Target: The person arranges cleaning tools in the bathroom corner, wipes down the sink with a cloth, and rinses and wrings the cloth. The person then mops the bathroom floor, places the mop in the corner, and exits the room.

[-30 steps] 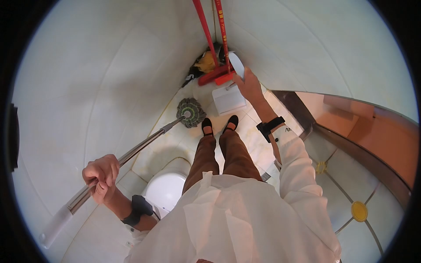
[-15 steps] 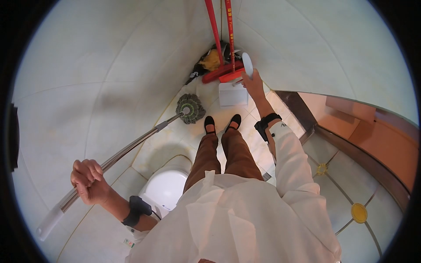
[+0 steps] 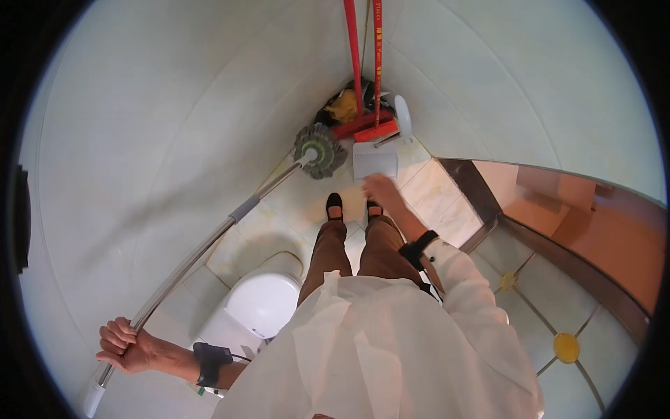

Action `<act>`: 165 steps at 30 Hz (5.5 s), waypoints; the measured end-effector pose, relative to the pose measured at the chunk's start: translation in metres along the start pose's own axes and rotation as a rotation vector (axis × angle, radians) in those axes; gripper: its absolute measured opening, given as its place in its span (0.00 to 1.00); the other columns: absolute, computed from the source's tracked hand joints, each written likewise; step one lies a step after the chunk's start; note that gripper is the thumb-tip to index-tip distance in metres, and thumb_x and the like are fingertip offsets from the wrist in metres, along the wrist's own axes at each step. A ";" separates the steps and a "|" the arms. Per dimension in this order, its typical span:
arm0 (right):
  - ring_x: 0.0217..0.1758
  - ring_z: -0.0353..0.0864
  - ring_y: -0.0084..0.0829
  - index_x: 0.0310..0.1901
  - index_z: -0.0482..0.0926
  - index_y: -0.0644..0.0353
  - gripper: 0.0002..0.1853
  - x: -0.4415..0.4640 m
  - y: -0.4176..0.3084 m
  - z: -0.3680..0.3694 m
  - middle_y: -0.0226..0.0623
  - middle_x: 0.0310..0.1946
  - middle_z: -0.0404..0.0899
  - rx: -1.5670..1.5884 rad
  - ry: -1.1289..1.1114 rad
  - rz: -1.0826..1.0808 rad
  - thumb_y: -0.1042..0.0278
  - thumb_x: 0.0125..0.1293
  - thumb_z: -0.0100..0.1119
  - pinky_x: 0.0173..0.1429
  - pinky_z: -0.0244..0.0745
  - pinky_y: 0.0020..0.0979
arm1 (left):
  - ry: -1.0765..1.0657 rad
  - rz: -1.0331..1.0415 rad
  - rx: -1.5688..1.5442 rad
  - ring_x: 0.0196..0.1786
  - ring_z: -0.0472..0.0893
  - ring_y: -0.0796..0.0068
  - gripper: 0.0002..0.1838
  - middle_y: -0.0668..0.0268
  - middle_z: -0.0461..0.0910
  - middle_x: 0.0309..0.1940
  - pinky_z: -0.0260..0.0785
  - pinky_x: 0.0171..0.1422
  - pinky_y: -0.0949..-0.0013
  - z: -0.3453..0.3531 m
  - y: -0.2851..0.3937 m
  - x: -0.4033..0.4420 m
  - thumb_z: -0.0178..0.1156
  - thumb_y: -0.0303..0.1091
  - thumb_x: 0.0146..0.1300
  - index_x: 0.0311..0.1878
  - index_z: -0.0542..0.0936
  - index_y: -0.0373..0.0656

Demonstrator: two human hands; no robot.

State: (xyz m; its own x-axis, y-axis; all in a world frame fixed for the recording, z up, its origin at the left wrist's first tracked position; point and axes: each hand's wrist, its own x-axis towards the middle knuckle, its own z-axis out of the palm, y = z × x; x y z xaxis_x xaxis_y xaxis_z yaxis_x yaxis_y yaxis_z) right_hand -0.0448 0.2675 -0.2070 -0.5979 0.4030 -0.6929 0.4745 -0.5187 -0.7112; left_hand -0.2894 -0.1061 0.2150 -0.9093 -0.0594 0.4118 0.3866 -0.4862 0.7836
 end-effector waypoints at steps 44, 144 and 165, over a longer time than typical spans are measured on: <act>0.51 0.78 0.43 0.45 0.78 0.56 0.12 0.104 -0.265 0.075 0.41 0.45 0.78 -2.019 0.142 -1.091 0.68 0.59 0.57 0.54 0.75 0.43 | 0.260 -0.065 0.295 0.18 0.49 0.79 0.28 0.73 0.50 0.15 0.52 0.29 0.73 -0.041 0.008 -0.160 0.47 0.50 0.76 0.18 0.55 0.51; 0.34 0.82 0.31 0.29 0.81 0.53 0.03 0.179 -0.323 0.183 0.30 0.27 0.80 -2.400 -0.661 -1.849 0.69 0.58 0.57 0.45 0.71 0.34 | 0.416 -0.224 0.303 0.22 0.54 0.77 0.25 0.73 0.54 0.17 0.49 0.30 0.70 -0.033 -0.056 -0.218 0.55 0.45 0.71 0.22 0.57 0.49; 0.37 0.86 0.34 0.32 0.82 0.49 0.04 0.217 -0.352 0.016 0.30 0.32 0.83 -2.637 -0.337 -1.370 0.68 0.62 0.57 0.41 0.75 0.40 | 0.298 -0.288 0.315 0.20 0.53 0.78 0.25 0.73 0.53 0.17 0.48 0.29 0.71 -0.026 -0.073 -0.200 0.51 0.46 0.74 0.22 0.56 0.49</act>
State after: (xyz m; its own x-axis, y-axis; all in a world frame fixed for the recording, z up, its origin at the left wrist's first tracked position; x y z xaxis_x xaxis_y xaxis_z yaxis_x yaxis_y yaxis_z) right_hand -0.3519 0.5251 -0.1053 -0.8020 -0.4606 -0.3804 -0.5973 0.6298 0.4966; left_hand -0.1403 -0.0817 0.0634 -0.9722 -0.2298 0.0449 0.1003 -0.2357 0.9666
